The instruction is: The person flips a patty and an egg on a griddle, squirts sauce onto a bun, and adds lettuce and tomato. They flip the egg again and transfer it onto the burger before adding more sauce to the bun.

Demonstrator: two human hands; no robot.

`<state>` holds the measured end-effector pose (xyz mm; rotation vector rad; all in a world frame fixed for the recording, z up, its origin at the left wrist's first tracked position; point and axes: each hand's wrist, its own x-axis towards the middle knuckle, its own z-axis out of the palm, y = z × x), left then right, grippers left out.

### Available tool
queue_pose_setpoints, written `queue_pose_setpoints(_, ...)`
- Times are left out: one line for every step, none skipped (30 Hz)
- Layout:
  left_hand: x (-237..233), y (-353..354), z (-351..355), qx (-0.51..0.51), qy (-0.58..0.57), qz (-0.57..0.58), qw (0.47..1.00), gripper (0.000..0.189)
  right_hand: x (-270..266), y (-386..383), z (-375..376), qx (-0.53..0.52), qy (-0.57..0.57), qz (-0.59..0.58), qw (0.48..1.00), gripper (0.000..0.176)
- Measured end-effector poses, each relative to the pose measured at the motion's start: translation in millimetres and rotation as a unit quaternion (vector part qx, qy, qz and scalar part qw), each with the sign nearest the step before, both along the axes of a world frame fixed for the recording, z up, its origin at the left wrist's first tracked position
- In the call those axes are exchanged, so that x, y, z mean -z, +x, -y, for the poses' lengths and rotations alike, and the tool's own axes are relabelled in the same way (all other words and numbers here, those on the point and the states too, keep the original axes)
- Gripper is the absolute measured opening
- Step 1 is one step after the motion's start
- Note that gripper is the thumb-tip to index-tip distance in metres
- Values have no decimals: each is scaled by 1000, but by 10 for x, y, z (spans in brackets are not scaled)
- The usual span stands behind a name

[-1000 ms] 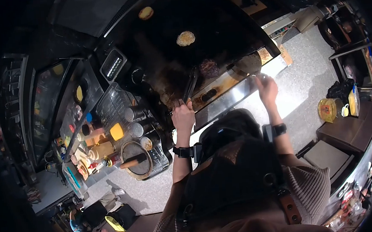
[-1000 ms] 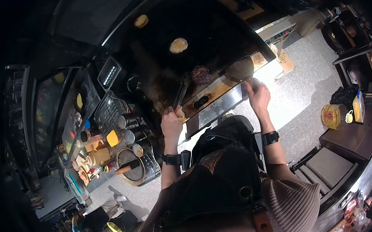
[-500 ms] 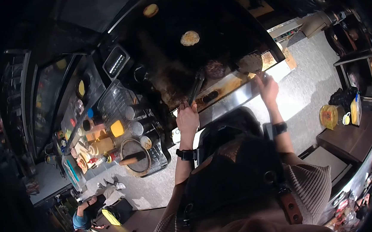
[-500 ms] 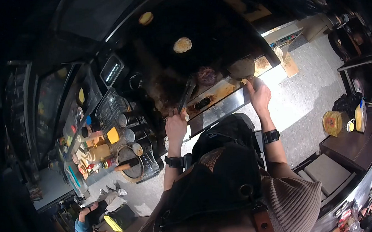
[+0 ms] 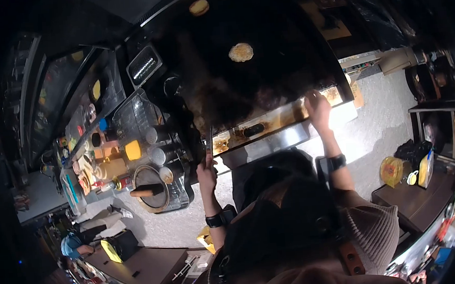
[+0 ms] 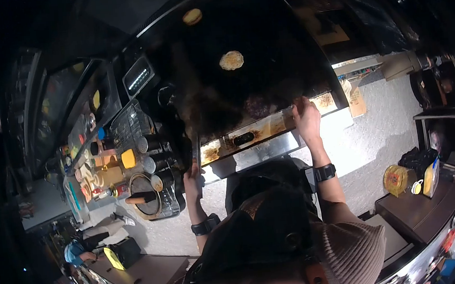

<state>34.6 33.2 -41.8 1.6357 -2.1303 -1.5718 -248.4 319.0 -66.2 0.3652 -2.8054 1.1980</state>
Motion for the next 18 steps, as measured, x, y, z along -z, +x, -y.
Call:
queue_pose_setpoints(-70,18,-20,-7,-13,-7,1000,47,-29,-21,75,1,-10,-22,1000,31)
queue_pose_setpoints(-183,27,-56,-14,-26,-14,999,49,-72,-51,132,-11,19,-2,1000,30)
queue_pose_setpoints(-247,41,-84,-42,4,-29,999,49,-126,-101,187,-23,49,16,998,29)
queue_pose_setpoints(-279,61,-102,-50,0,-28,998,47,-160,-165,234,-34,79,34,996,29)
queue_pose_setpoints(-355,31,-130,-51,-12,-36,998,51,-86,-281,273,-86,98,-31,991,27)
queue_pose_setpoints(-410,20,-162,-54,-23,-43,997,55,-19,-375,305,-90,99,-35,990,27)
queue_pose_setpoints(-392,58,-150,-50,-22,-59,997,54,-104,-444,410,-96,100,-41,990,27)
queue_pose_setpoints(-461,58,-167,-51,-17,-68,996,52,-151,-514,509,-102,101,-46,989,27)
queue_pose_setpoints(-430,85,-166,-65,-6,-86,994,51,-130,-634,616,-111,79,-52,989,27)
queue_pose_setpoints(-396,102,-174,-78,5,-103,992,49,-72,-787,745,-120,56,-57,990,28)
queue_pose_setpoints(-477,70,-203,-87,16,-97,991,47,-16,-925,873,-127,32,-61,989,28)
queue_pose_setpoints(-482,71,-228,-95,20,-98,990,47,40,-1025,986,-123,64,-54,989,30)
queue_pose_setpoints(-479,76,-245,-103,24,-100,989,47,36,-1059,1085,-122,65,-49,989,30)
queue_pose_setpoints(-484,73,-257,-109,27,-102,988,47,16,-1090,1162,-121,65,-45,990,30)
queue_pose_setpoints(-511,75,-283,-109,30,-122,986,46,51,-1135,1206,-121,70,-32,990,30)
queue_pose_setpoints(-516,98,-291,-115,39,-117,986,45,99,-1160,1253,-121,75,-19,990,29)
queue_pose_setpoints(-517,132,-287,-121,48,-112,985,44,146,-1175,1282,-121,80,-6,989,29)
queue_pose_setpoints(-518,159,-286,-128,58,-108,984,43,192,-1186,1292,-122,73,-6,990,29)
